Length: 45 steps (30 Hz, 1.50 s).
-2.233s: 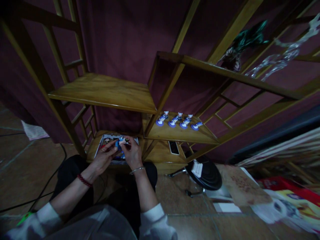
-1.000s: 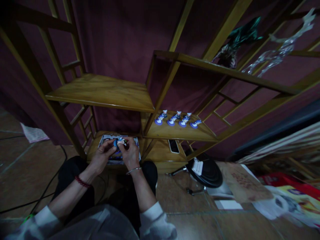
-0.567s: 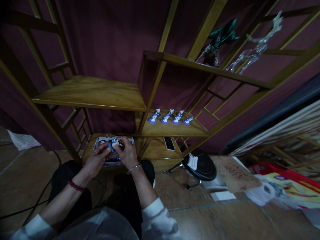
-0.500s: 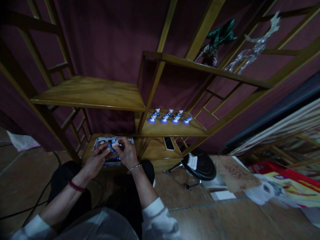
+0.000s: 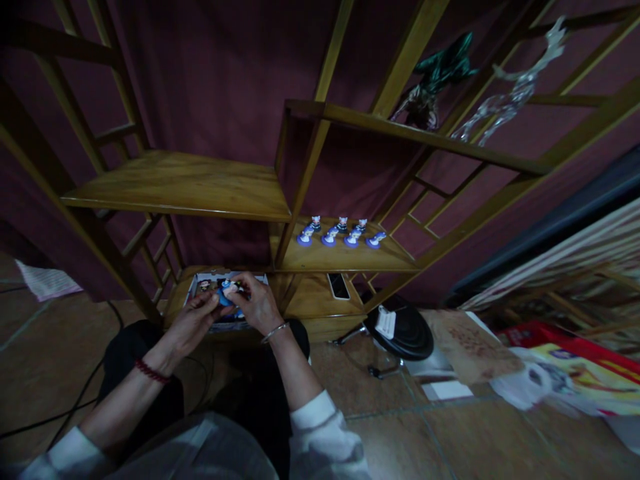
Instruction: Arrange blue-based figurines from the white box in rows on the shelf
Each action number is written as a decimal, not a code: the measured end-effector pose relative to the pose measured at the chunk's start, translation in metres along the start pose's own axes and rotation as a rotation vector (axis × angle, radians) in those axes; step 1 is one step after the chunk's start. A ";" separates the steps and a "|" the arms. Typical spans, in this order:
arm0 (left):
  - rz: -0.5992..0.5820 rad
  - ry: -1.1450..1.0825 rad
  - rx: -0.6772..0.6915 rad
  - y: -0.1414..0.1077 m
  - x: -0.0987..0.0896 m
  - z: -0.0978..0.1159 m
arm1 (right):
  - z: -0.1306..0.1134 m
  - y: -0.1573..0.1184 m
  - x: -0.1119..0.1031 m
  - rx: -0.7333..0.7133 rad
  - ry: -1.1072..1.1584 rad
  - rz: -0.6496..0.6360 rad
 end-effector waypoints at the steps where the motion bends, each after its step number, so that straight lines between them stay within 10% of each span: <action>1: 0.004 -0.009 -0.002 0.000 -0.001 0.000 | -0.001 0.000 0.000 -0.008 -0.003 -0.005; 45: -0.045 -0.165 -0.056 -0.009 0.008 -0.008 | -0.026 -0.004 -0.006 -0.093 -0.128 -0.126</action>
Point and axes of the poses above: each hand's wrist, its own y-axis towards the middle knuckle, its own x-axis out of the palm, z = x × y, the point moved 10 cm from there along y, towards the middle knuckle, and after that the axes turned 4 degrees about -z, right-handed, at the moved point
